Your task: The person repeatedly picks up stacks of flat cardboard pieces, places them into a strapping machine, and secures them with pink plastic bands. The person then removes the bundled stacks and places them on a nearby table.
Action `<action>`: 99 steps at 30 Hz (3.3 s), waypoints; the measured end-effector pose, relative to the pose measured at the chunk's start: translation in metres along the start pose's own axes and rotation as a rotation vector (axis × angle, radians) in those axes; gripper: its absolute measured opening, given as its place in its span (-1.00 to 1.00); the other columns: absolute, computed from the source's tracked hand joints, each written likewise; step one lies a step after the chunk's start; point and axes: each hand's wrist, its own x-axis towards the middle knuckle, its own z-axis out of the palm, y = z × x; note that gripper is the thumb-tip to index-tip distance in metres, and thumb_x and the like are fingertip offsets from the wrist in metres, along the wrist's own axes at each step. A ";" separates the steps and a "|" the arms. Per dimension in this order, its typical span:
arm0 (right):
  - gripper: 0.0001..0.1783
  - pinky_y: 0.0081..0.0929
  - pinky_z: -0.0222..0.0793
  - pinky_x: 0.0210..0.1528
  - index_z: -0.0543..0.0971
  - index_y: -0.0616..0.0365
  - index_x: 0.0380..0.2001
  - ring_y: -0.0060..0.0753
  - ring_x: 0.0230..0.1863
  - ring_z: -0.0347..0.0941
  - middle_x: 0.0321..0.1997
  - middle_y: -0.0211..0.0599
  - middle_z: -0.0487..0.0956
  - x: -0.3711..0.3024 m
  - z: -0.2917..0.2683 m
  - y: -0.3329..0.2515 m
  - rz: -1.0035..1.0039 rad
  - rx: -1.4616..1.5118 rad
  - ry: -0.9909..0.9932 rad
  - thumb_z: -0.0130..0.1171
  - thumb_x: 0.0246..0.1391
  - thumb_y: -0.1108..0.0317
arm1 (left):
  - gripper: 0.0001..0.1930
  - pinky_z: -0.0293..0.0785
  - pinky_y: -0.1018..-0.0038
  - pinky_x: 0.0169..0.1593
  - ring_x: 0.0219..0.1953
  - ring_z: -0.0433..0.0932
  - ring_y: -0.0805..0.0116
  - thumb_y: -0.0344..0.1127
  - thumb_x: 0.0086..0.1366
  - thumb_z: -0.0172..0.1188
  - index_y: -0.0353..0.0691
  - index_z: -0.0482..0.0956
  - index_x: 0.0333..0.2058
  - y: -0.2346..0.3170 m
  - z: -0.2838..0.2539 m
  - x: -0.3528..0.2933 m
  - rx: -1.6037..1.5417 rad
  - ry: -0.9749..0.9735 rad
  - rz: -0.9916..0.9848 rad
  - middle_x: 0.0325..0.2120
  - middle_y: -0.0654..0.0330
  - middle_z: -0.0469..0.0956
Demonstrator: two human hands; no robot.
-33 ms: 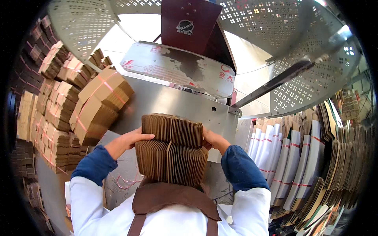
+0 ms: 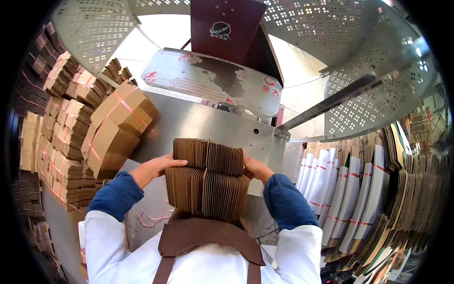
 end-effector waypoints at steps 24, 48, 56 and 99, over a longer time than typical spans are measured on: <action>-0.41 -0.35 0.25 0.18 0.28 0.28 0.22 -0.07 0.05 0.44 -0.03 0.03 0.54 -0.014 -0.070 -0.046 -0.460 -0.010 0.408 -0.32 0.38 0.01 | 0.25 0.01 0.35 0.35 0.35 0.06 0.20 -0.33 -0.15 0.52 -0.30 -0.26 0.37 0.038 -0.009 0.113 0.333 0.127 0.273 0.32 0.01 0.07; -0.40 -0.35 0.10 0.31 0.15 0.15 0.34 -0.16 0.30 0.24 0.27 0.00 0.35 0.036 -0.072 -0.065 -0.359 0.142 0.574 -0.16 0.36 0.07 | 0.08 -0.02 0.22 0.38 0.36 0.01 -0.07 -0.18 -0.16 0.49 -0.28 0.04 0.31 -0.056 -0.046 0.194 0.619 0.399 0.527 0.31 -0.07 0.08; -0.36 -0.39 0.08 0.31 0.19 0.28 0.30 -0.30 0.29 0.24 0.25 -0.10 0.37 0.034 -0.067 -0.047 -0.417 0.248 0.478 -0.21 0.35 0.01 | 0.09 0.15 0.26 0.29 0.29 0.19 0.01 -0.22 -0.10 0.50 -0.35 -0.02 0.31 -0.027 -0.018 0.187 0.493 0.361 0.536 0.25 -0.08 0.18; -0.61 -0.49 0.41 -0.35 0.50 0.13 -0.18 -0.50 -0.45 0.44 -0.32 -0.30 0.58 0.196 -0.118 -0.208 -0.351 1.391 -0.092 -0.11 0.32 0.02 | -0.60 0.18 0.07 -0.01 0.01 0.27 -0.04 -0.15 0.10 0.18 -0.08 0.53 -0.06 -0.104 0.182 0.228 0.921 0.361 0.296 0.06 0.04 0.36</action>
